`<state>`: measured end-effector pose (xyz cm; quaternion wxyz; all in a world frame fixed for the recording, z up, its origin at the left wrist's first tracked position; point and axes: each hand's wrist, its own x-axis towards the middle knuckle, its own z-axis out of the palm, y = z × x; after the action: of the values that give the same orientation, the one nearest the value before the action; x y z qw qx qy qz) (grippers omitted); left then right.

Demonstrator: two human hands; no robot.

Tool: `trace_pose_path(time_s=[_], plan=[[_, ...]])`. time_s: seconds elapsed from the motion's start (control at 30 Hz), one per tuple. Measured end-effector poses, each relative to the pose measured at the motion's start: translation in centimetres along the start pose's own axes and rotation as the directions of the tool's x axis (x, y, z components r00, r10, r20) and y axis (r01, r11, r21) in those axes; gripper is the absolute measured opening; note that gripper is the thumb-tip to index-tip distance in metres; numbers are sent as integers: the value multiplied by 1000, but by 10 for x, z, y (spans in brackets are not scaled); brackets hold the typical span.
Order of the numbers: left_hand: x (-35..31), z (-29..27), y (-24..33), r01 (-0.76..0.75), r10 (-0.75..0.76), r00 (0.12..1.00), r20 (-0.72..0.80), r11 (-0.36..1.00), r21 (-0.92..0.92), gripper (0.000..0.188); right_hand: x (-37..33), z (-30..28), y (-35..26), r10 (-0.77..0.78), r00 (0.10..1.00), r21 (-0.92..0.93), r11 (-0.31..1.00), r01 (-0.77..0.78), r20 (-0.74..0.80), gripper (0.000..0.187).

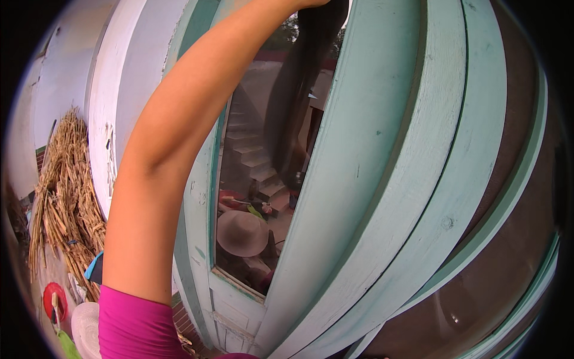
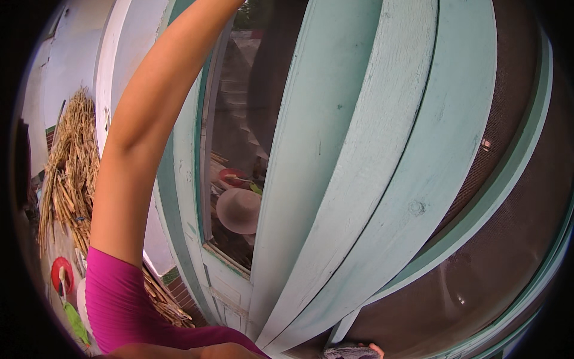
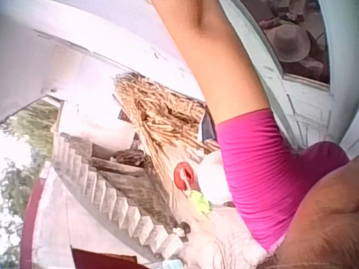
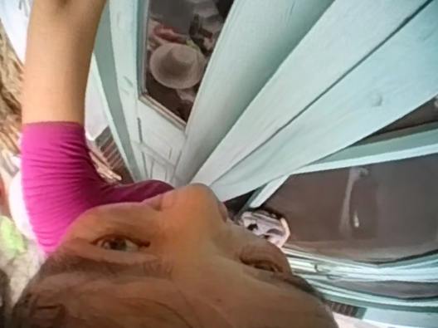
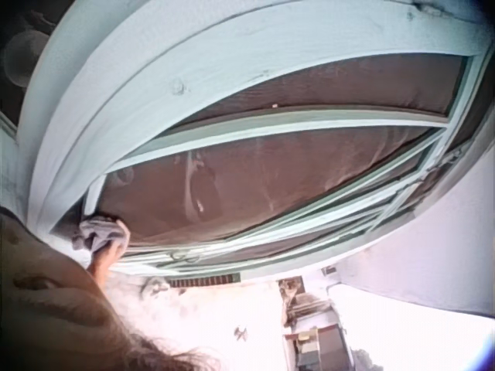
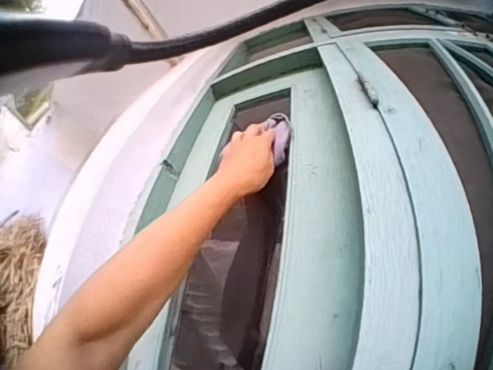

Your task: The person wipes the glass panes and frames of a green-framed window using two cloths. They clean multiple sections of the window, including the upper and lower panes and the frame edges, then open the window to wipe the interior frame.

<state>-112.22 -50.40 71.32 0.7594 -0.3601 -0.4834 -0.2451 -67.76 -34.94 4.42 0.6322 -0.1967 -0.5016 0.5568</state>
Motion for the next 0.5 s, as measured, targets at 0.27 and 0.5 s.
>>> trace_pose_path(time_s=[0.27,0.5], plan=[[-275,-138,99,-41,95,965,245,976,-216,52,16,-16,3,53,993,-192,981,-32,109,79],[-452,-269,94,23,505,612,609,759,-651,42,11,11,-20,79,959,-53,996,-67,273,79]])
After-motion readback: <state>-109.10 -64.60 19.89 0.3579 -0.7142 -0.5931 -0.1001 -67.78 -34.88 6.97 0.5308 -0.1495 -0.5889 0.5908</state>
